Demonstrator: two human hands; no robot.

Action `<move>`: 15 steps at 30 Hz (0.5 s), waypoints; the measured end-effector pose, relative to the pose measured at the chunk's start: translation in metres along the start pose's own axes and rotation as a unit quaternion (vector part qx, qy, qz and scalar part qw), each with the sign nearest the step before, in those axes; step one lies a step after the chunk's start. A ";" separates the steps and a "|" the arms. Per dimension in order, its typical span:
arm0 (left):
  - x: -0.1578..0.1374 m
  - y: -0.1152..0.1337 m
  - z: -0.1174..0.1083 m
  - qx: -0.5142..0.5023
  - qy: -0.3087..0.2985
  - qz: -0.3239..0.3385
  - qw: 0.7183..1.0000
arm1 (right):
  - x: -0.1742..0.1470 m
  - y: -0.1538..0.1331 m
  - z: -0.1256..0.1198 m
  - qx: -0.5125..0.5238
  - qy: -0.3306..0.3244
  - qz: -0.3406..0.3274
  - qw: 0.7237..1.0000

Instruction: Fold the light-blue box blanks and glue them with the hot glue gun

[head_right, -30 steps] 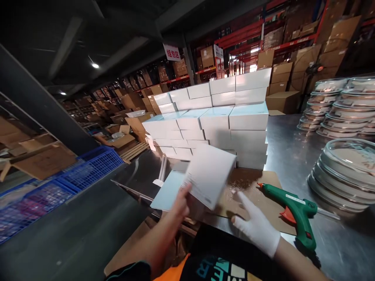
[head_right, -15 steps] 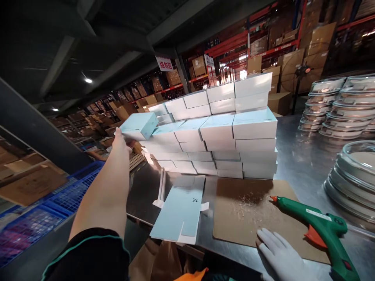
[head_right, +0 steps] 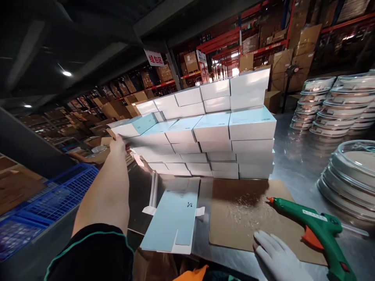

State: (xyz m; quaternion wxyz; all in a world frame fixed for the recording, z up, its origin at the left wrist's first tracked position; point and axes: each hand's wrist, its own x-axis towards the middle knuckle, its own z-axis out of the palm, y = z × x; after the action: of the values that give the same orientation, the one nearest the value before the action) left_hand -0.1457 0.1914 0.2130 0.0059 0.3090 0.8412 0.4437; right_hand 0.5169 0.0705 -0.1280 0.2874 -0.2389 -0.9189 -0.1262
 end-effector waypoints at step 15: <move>-0.244 -0.147 0.080 0.293 -0.294 0.011 0.910 | 0.041 -0.017 -0.043 0.091 -0.103 0.054 0.989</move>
State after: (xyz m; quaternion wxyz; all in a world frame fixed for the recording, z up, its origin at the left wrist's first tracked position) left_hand -0.0010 0.0615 -0.0108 0.1574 0.4222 0.8903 0.0662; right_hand 0.4994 0.0553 -0.0710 0.2182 -0.2724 -0.9371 -0.0014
